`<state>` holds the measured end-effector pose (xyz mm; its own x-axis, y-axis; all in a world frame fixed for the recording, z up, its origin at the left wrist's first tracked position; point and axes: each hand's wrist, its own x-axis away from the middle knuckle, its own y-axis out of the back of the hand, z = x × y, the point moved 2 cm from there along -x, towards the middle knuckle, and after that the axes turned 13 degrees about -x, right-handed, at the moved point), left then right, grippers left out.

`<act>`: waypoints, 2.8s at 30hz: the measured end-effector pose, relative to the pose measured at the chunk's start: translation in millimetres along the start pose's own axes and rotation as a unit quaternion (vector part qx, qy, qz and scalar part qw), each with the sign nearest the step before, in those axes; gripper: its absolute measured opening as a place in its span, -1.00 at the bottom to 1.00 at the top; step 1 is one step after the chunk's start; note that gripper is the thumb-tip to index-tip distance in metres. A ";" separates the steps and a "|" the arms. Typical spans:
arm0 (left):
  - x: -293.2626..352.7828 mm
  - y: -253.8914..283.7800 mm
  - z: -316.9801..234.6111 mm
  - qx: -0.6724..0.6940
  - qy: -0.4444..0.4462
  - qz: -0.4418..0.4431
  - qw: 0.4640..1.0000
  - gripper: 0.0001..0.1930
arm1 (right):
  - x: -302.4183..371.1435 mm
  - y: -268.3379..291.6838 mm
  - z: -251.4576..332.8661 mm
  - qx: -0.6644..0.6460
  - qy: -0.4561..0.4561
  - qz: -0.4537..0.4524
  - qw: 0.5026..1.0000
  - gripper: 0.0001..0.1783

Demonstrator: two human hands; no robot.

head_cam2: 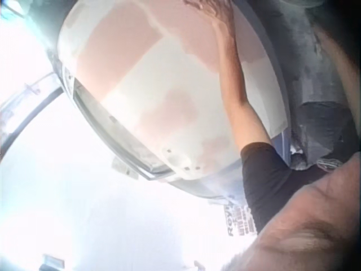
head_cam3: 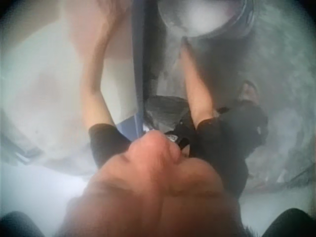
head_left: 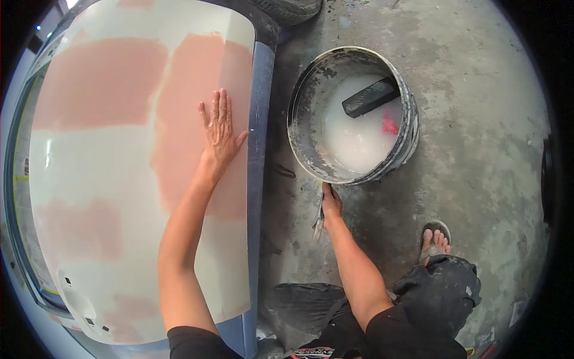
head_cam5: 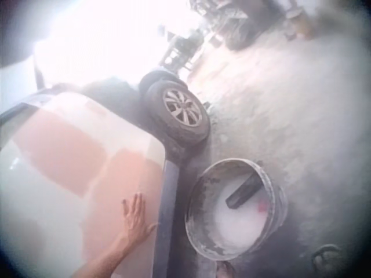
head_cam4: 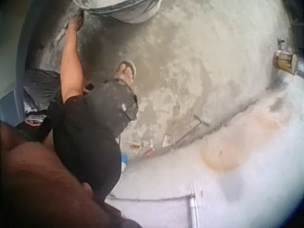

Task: The person wet-sands a car door using a sanding block and a cloth, repeatedly dipping them into a bucket of water and wiping the surface.

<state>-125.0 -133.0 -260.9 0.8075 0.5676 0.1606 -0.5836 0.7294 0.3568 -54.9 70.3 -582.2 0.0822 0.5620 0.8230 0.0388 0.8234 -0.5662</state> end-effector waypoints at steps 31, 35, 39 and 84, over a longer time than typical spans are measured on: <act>146.4 18.5 -66.9 -0.164 -0.158 0.171 0.959 0.09 | -15.1 29.0 -27.8 0.071 -0.069 0.010 0.995 -0.06; 40.3 -10.3 -62.5 -0.224 -0.116 0.145 0.957 0.06 | -17.3 34.7 -29.8 0.056 -0.033 -0.007 0.998 -0.15; -15.9 -11.9 -55.9 -0.257 -0.087 0.111 0.956 0.06 | -18.3 33.2 -23.7 0.041 -0.031 -0.022 0.998 -0.16; 73.9 -8.4 -64.0 -0.247 -0.122 0.149 0.950 0.08 | -31.7 35.5 -24.1 0.026 -0.043 0.052 0.997 -0.10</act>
<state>-65.8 -72.8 -310.9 0.5607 0.7157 0.4165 -0.7094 0.6746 -0.2041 -32.1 79.8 -629.5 -0.0033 0.6472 0.7623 -0.0173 0.7622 -0.6472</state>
